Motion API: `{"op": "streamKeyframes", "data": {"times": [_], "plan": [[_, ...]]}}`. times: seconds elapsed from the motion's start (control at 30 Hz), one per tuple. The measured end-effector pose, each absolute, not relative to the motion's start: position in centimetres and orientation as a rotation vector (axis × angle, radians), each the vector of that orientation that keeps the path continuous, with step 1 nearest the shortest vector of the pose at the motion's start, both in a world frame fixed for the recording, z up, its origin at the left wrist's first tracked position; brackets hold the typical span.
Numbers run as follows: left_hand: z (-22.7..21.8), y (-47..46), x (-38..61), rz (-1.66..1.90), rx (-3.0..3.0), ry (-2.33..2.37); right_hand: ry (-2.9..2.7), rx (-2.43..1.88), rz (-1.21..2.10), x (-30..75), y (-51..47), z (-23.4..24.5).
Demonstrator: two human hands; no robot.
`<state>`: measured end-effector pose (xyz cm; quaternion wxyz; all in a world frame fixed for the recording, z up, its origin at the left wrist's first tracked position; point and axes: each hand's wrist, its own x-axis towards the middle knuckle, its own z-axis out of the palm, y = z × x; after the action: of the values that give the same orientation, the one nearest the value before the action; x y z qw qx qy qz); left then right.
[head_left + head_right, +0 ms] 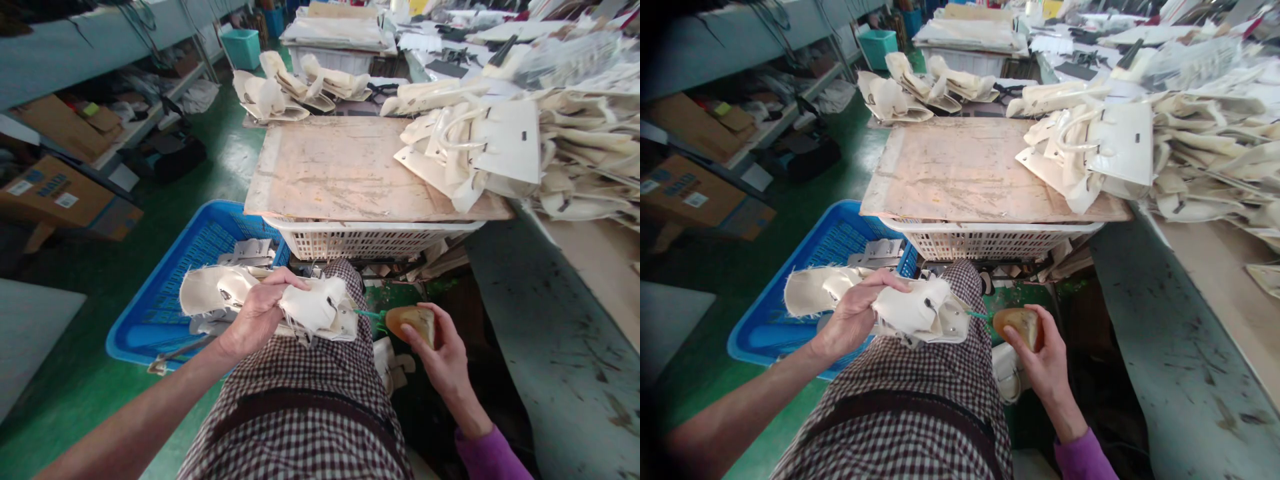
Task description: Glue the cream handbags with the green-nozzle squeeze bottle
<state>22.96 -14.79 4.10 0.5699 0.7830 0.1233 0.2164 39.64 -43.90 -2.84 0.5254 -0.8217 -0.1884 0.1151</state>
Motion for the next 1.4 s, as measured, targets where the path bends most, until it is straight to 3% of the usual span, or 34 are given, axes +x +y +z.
{"op": "streamKeyframes", "data": {"times": [0.3,0.9,1.2,1.4], "plan": [[4.0,-15.4,22.5,0.487,1.800,0.316,-0.494,-1.985,0.184,39.8,-44.7,-2.5],[3.9,-16.1,22.0,0.558,1.829,0.235,-0.524,-1.910,0.518,40.6,-44.8,-1.7],[3.2,-16.3,21.6,0.487,1.644,0.291,-0.514,-1.927,0.347,40.6,-44.9,-3.8],[3.6,-17.0,21.5,0.464,1.537,0.316,-0.571,-1.920,0.443,40.3,-45.2,-2.7]]}}
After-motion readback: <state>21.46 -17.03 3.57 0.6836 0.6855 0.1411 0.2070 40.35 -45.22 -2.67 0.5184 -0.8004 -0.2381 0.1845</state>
